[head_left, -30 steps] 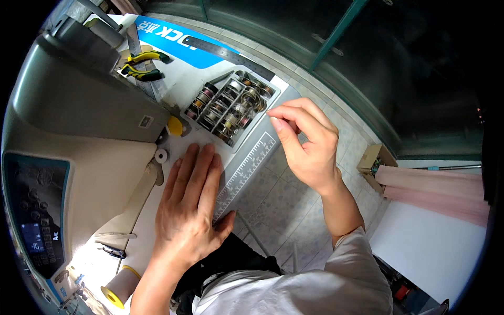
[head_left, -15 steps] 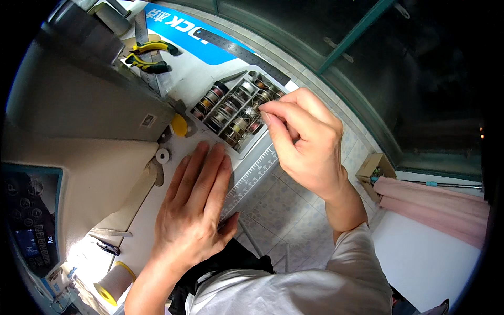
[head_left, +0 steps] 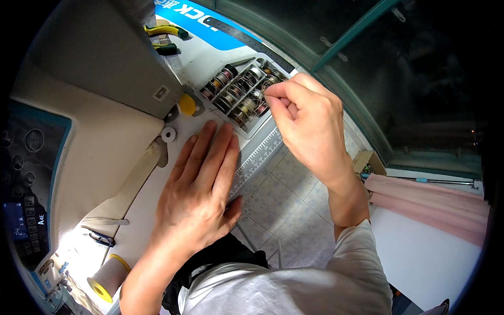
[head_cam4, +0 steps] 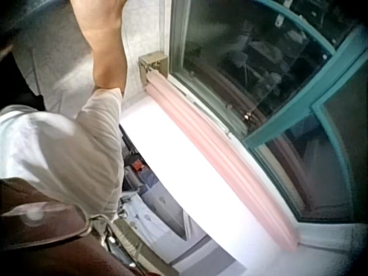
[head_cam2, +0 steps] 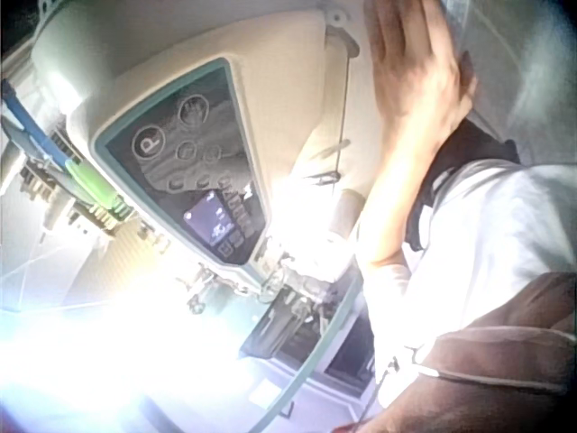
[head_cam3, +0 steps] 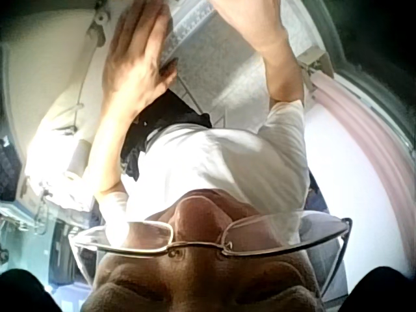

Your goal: The person threads a sewing machine by hand, guiding a yellow thread through the tension assembly and needle area. They repeatedly pull the thread through guides and adjust the tension dial, ensuring the thread is properly seated in the machine's mechanism.

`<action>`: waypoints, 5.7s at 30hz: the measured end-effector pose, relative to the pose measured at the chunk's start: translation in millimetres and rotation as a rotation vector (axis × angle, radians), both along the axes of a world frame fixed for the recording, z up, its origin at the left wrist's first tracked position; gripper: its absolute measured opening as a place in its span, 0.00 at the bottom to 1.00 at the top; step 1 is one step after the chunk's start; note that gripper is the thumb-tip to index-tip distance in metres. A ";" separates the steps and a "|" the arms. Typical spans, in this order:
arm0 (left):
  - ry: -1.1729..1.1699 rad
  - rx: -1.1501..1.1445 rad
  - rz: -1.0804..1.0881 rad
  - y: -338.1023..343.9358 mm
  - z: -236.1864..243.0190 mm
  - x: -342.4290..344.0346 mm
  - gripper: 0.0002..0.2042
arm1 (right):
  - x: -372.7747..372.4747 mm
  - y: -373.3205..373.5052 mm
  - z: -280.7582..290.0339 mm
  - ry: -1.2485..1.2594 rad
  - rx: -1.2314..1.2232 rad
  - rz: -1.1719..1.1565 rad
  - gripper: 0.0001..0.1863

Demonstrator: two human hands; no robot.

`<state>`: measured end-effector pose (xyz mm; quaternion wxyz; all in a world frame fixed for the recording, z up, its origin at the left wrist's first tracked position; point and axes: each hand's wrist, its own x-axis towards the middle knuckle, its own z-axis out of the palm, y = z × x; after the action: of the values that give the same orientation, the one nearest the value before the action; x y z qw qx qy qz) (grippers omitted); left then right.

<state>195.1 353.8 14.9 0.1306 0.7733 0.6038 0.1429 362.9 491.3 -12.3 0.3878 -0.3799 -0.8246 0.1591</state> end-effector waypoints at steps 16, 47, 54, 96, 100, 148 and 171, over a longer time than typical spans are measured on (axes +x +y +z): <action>-0.035 0.054 -0.027 -0.9 -2.2 -2.8 0.40 | -14.1 -30.3 -5.1 0.027 0.010 0.093 0.02; 0.008 0.567 0.138 -13.2 -62.5 4.5 0.22 | -130.0 -158.3 75.5 -0.227 0.216 0.858 0.07; -0.199 0.455 0.114 2.0 -92.8 18.4 0.23 | -224.8 -173.5 22.4 -0.679 0.195 0.687 0.11; -0.369 0.466 0.172 58.4 -33.9 7.3 0.09 | 6.5 -74.3 -2.8 0.015 0.055 -0.089 0.09; -0.314 0.416 0.157 59.9 -35.3 5.4 0.09 | 7.0 -73.7 -12.5 0.080 0.055 -0.096 0.08; -0.180 0.558 0.141 58.8 -23.8 15.4 0.06 | 11.6 -55.7 8.3 -0.239 0.207 -0.217 0.11; -0.083 0.510 0.118 78.9 -19.5 19.5 0.20 | 8.8 -49.7 -27.7 -0.008 0.349 -0.200 0.03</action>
<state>214.6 432.7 -4.6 -0.0527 0.7380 0.5865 0.3294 371.6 441.6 -40.0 0.4582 -0.3875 -0.7995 -0.0270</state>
